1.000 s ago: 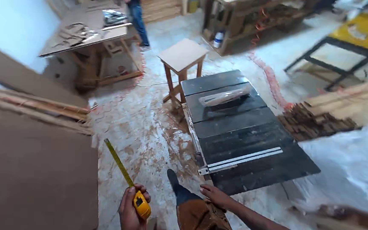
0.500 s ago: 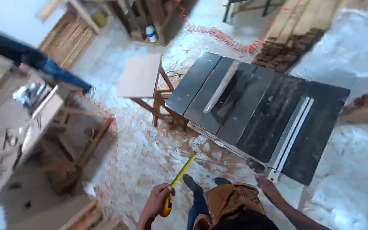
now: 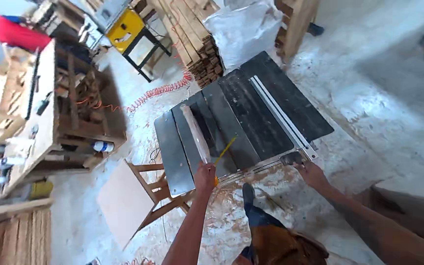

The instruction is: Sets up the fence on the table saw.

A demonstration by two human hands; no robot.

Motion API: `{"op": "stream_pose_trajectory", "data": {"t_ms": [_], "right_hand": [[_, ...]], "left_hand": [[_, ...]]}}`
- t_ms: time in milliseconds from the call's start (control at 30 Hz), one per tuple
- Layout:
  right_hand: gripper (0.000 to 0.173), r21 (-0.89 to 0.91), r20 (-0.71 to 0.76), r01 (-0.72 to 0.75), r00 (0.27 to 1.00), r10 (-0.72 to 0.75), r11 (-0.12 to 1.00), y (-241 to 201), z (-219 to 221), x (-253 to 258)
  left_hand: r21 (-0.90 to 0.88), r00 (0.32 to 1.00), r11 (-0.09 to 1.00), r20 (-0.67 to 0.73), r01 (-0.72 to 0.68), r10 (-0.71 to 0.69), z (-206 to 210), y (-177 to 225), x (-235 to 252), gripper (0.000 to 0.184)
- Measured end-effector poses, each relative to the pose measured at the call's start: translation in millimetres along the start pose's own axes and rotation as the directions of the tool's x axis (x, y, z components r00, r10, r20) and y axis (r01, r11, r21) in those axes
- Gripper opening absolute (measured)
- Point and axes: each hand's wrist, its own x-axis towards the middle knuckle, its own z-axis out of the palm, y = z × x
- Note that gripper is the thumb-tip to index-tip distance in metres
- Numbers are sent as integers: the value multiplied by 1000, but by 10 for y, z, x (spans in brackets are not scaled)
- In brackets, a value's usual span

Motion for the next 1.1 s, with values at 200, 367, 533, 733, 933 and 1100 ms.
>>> {"op": "stream_pose_trajectory", "data": {"t_ms": [200, 367, 533, 733, 933, 1100], "right_hand": [[61, 367, -156, -170, 958, 241, 914, -299, 288, -290], [62, 501, -270, -229, 875, 402, 835, -775, 620, -306], [58, 486, -93, -290, 921, 379, 824, -1438, 1196, -670], [70, 387, 110, -327, 945, 309, 862, -2252, 2206, -1028], [75, 363, 114, -419, 906, 407, 832, -2472, 2270, -1085], [70, 447, 84, -470, 869, 487, 762, -2529, 2398, -1097]], "left_hand": [[-182, 932, 954, -321, -237, 170, -771, 10, 41, 26], [-61, 933, 966, -279, -252, 226, -2426, 305, 571, 36], [-3, 965, 972, -123, -235, 233, -3527, 874, 1595, 45], [-21, 955, 966, 146, -259, 259, -4029, 1268, 2474, 36], [-46, 909, 913, 84, -406, 409, -4072, 751, 2260, 41], [-395, 805, 727, -59, -562, 591, -4135, -563, 1979, 46]]}}
